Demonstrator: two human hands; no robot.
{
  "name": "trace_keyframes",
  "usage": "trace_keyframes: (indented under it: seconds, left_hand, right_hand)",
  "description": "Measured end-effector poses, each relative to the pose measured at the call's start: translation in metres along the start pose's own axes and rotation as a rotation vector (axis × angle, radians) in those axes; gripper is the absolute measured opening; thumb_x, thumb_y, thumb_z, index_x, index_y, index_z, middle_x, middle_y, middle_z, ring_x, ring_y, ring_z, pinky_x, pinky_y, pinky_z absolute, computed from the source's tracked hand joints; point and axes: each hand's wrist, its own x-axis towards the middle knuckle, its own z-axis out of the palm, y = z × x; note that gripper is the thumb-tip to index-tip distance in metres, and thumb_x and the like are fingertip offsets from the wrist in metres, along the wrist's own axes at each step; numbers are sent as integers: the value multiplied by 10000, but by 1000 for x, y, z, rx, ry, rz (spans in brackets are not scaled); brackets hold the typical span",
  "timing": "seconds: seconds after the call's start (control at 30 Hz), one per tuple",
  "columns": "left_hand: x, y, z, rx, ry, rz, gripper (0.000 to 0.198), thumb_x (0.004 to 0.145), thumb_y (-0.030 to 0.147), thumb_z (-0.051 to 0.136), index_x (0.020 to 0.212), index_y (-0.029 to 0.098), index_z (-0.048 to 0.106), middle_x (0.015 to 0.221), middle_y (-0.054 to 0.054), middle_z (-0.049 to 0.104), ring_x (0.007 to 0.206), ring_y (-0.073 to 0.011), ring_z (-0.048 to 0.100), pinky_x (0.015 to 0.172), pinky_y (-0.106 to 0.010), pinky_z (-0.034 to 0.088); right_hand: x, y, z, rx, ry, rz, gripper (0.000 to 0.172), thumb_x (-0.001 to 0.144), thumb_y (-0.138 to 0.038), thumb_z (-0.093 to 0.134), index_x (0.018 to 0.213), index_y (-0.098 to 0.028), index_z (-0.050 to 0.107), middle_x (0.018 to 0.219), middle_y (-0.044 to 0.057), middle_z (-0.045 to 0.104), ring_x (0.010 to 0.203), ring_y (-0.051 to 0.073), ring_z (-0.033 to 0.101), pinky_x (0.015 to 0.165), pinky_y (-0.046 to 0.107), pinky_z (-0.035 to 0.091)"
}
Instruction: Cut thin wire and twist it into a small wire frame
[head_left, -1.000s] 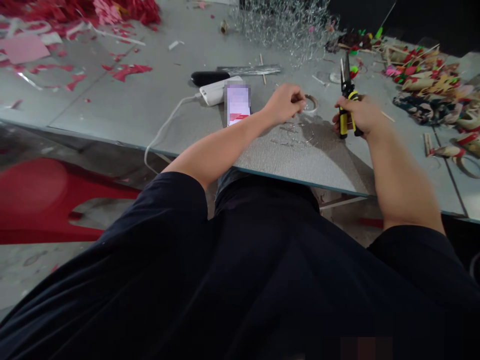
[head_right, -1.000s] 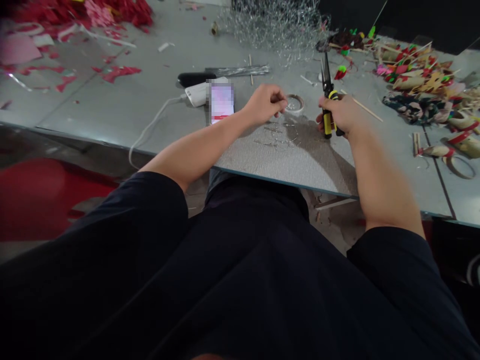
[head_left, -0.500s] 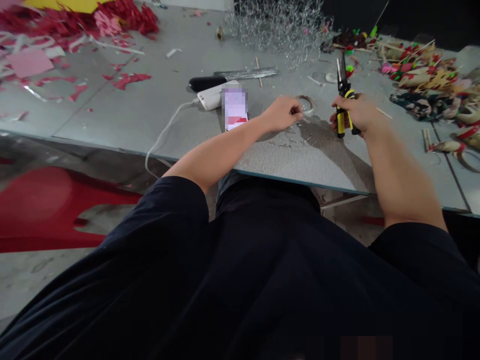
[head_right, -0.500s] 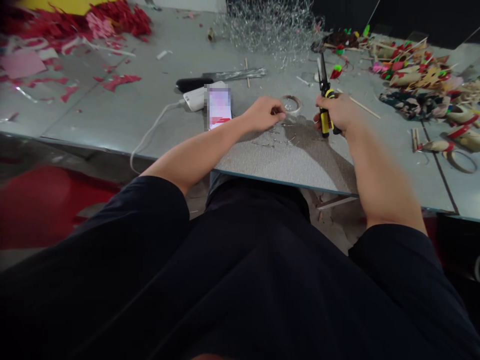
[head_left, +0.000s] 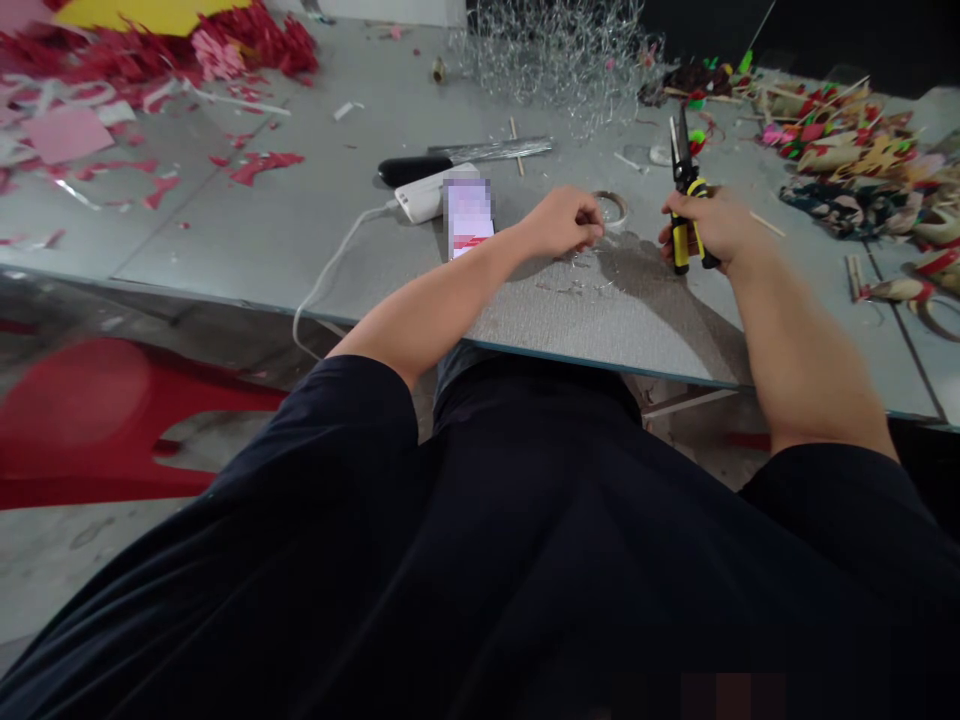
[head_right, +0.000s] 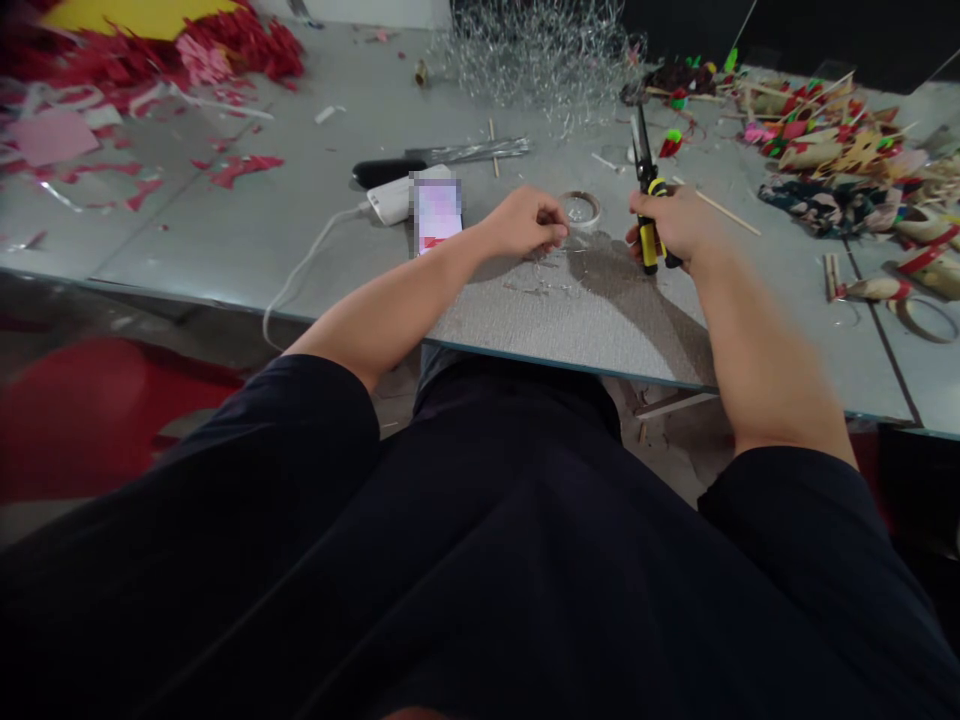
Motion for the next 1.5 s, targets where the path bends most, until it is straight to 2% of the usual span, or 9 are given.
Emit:
trace_keyframes:
  seconds: [0.17,0.33,0.43,0.6,0.8,0.97,1.3,1.4,1.5]
  left_hand:
    - [1,1,-1,-10,-8,24,156,1062,367,799,1088,265,914,1144,-169,935,1056,-330,864,1017,-571,677]
    - [7,-6,-24,160,174,75,210,1039,464,807,1171,380,948,1369,-82,974,1281,-345,867,1177,-537,643]
    - [6,-11,-33,284,70,77,107,973,441,877,994,350,930,1271,-112,968,1254,-342,855,1236,-527,603]
    - [3,-18,-25,298,-74,31,139,831,310,973,854,289,837,1032,-109,893,1070,-333,822,1105,-521,581]
    - [5,-16,-15,481,-117,13,16,978,301,852,993,300,859,1118,-99,888,1143,-318,810,1094,-493,570]
    - [3,-15,-20,578,-67,-23,87,1025,363,880,1094,310,886,1184,-111,875,1200,-355,814,1069,-518,556]
    - [1,-13,-22,550,-46,-14,294,1022,233,898,825,290,686,934,-83,746,1069,-338,773,1030,-503,556]
    - [8,-22,-24,499,65,33,308,1032,252,893,827,308,671,892,-81,744,1093,-340,775,1059,-496,584]
    - [16,-30,-28,277,186,79,296,1063,346,894,871,314,670,883,-66,796,989,-289,773,1069,-501,631]
  right_hand:
    - [0,1,0,11,-13,-8,837,890,-1135,975,1107,-382,680,790,-4,801,887,272,733,1078,620,692]
    - [2,2,-1,31,-10,15,703,992,-995,1010,1129,-378,704,813,1,818,882,268,753,1021,571,709]
    - [6,4,-2,37,-5,13,601,1113,-889,960,1144,-338,721,856,-1,837,829,254,777,970,551,723]
    - [10,8,-4,71,-4,-20,450,1205,-726,957,1162,-329,750,866,34,862,797,263,780,898,535,738]
    - [16,11,-3,98,-20,0,232,1407,-335,720,1198,-235,738,847,3,841,677,201,798,774,383,677]
    - [15,11,-3,91,-27,-14,222,1418,-298,685,1207,-246,731,839,-18,842,668,191,806,735,352,660]
    - [9,5,-3,78,-30,-16,200,1424,-270,675,1242,-203,725,828,-14,830,648,152,790,748,308,645]
    - [7,4,-3,78,-24,-16,205,1419,-261,675,1228,-204,725,827,-9,834,645,165,794,741,322,647]
    - [6,3,-2,73,-27,-17,224,1413,-251,677,1199,-206,721,820,-1,833,639,173,792,742,332,649]
